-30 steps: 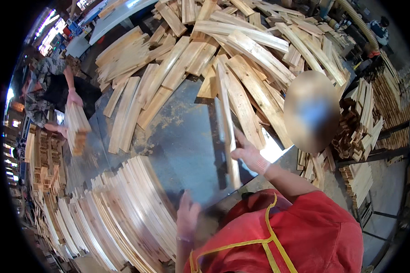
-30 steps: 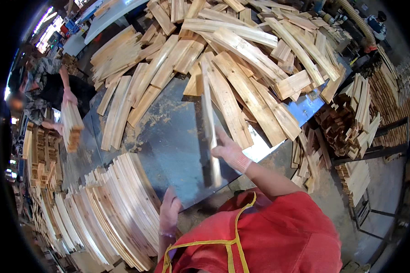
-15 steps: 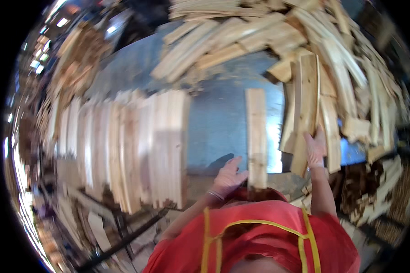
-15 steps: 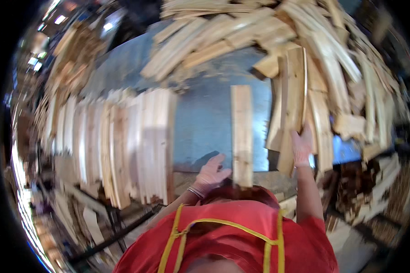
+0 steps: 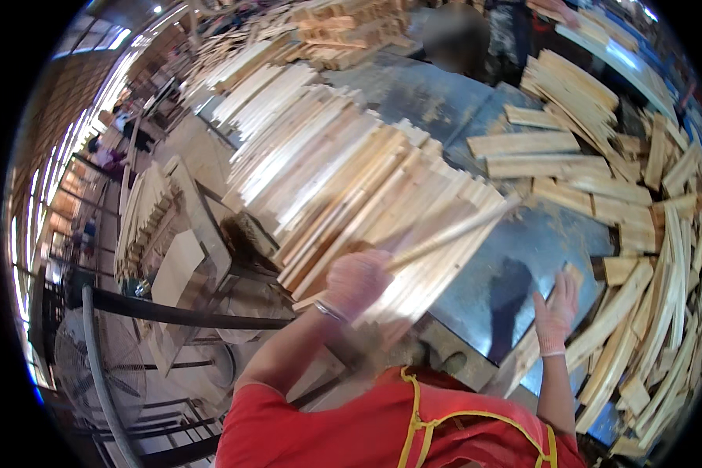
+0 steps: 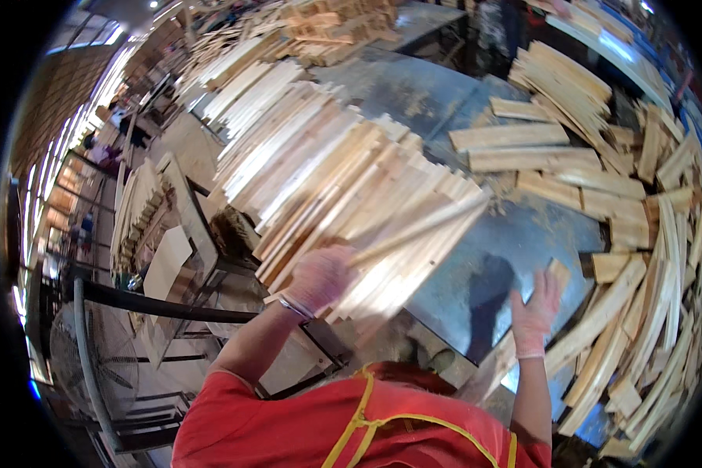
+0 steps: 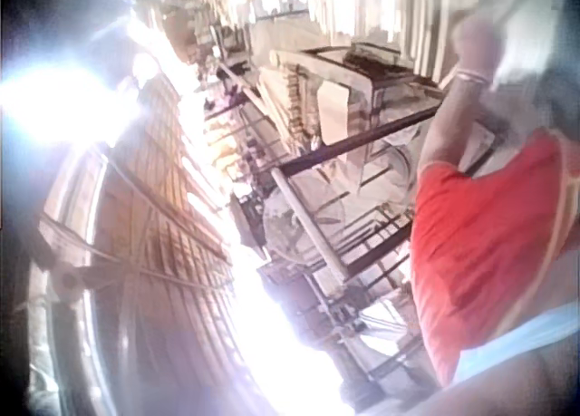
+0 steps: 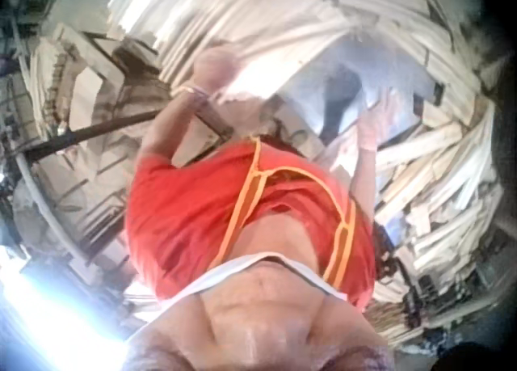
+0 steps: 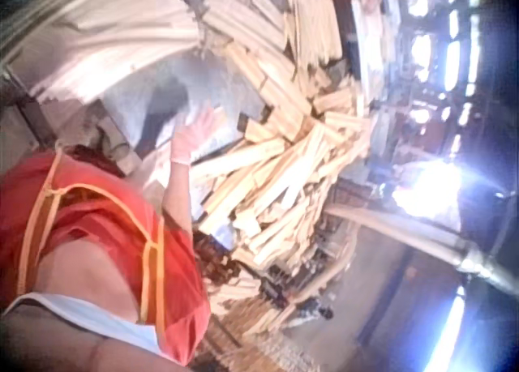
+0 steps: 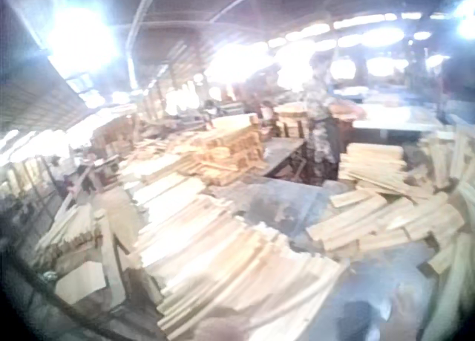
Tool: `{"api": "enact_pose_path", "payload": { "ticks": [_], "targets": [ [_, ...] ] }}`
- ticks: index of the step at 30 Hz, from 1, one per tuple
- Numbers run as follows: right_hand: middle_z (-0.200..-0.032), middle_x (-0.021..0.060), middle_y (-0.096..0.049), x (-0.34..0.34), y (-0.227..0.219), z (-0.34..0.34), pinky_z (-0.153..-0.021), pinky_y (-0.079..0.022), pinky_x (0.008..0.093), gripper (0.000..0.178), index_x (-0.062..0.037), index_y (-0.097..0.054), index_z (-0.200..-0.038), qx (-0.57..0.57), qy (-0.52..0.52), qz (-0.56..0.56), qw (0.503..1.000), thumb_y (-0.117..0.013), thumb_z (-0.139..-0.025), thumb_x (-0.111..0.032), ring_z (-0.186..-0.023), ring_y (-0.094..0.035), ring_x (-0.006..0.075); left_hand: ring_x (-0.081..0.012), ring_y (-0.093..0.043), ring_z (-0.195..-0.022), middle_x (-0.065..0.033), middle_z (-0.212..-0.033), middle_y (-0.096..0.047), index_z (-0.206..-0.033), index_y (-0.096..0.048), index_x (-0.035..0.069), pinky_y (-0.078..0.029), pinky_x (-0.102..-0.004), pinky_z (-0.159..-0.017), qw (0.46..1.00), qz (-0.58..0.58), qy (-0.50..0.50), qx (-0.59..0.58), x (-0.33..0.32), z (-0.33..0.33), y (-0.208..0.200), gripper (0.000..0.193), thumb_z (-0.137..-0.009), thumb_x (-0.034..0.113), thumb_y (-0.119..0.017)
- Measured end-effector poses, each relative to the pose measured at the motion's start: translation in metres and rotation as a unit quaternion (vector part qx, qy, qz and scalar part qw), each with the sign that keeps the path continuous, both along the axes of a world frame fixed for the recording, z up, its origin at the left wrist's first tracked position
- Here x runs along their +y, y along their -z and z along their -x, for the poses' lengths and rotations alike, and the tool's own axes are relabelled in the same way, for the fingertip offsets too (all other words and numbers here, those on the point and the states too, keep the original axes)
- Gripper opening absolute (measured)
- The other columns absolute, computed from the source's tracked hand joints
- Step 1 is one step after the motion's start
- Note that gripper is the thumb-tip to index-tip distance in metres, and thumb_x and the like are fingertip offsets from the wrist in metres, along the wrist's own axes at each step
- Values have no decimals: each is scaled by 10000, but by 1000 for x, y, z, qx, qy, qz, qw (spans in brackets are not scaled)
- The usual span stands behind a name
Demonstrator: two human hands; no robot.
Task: The person repeatedly picks up thin wooden planks from a large pile on a metal table and stacks them neatly on the left side. The person handles the planks one by one or in small groups, aligning them into a growing stack throughout the clip.
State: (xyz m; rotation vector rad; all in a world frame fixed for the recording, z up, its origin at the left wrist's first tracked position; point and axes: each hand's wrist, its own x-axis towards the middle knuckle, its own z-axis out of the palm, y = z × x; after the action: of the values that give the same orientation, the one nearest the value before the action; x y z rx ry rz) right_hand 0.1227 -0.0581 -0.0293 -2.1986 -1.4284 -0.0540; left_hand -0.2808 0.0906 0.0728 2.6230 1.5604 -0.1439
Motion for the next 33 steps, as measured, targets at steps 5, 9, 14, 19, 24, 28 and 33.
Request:
{"api": "enact_pose_path", "payload": {
  "ticks": [5, 9, 14, 19, 24, 28, 33],
  "targets": [
    [-1641, 261, -359, -59, 79, 7, -1249, -330, 512, 1011, -85, -371, -1617, 135, 238, 209, 939, -873, -796, -394, -1512, -357, 469, -391, -727, -834, -169, -883, -741, -1088, -726, 141, -586, -516, -752, 965, -106, -178, -162, 113, 116, -7, 187, -931, 231, -679],
    [-1569, 258, -446, -58, 100, 16, -1227, -368, 473, 984, -99, -376, -1628, 152, 286, 172, 931, -864, -778, -190, -1444, -447, 443, -312, -756, -940, -129, -1021, -767, -1380, -659, 216, -603, -419, -789, 969, -60, -239, -33, 218, 167, 11, 570, -900, 485, -806],
    [-1485, 157, -559, -19, 74, 70, -1099, -458, 352, 846, 41, -358, -1624, 543, 157, -43, 824, -702, -861, -88, -1298, -573, 260, -354, -730, -1104, -169, -1272, -700, -1426, -614, 231, -585, -503, -913, 931, -127, -311, 145, 277, 243, 59, 406, -1028, 272, -551],
    [-1239, 134, -698, 31, 67, 108, -918, -561, 369, 714, 5, -472, -1552, 651, 87, 35, 754, -711, -918, -221, -1057, -670, 235, -347, -751, -1039, -176, -1161, -751, -1353, -653, 80, -597, -456, -913, 942, -114, -236, 211, 295, 276, 95, 423, -1005, 297, -550],
    [-1429, 281, -610, 74, 46, 121, -1135, -441, 427, 748, -10, -458, -1549, 526, -97, 170, 827, -654, -930, -381, -1351, -568, 387, -418, -599, -1332, -245, -1526, -564, -1550, -521, 39, -530, -508, -1083, 966, -179, -150, -112, 242, 147, 79, 663, -953, 274, -688],
    [-1412, 285, -620, 54, 48, 68, -1151, -428, 432, 712, -9, -518, -1474, 464, -102, 108, 874, -650, -901, -410, -1335, -574, 430, -422, -512, -1448, -248, -1607, -480, -1558, -505, 17, -444, -522, -1210, 958, -260, -36, -113, 143, 70, 64, 630, -990, 171, -731],
    [-1528, 263, -486, -62, 21, -80, -1222, -285, 598, 862, -68, -442, -1532, 27, 260, 150, 954, -730, -812, -444, -1446, -410, 486, -392, -501, -1442, -183, -1564, -529, -1549, -521, 62, -416, -491, -1221, 947, 18, 41, -319, 27, -48, 65, 767, -850, 127, -830]
  ]
}}
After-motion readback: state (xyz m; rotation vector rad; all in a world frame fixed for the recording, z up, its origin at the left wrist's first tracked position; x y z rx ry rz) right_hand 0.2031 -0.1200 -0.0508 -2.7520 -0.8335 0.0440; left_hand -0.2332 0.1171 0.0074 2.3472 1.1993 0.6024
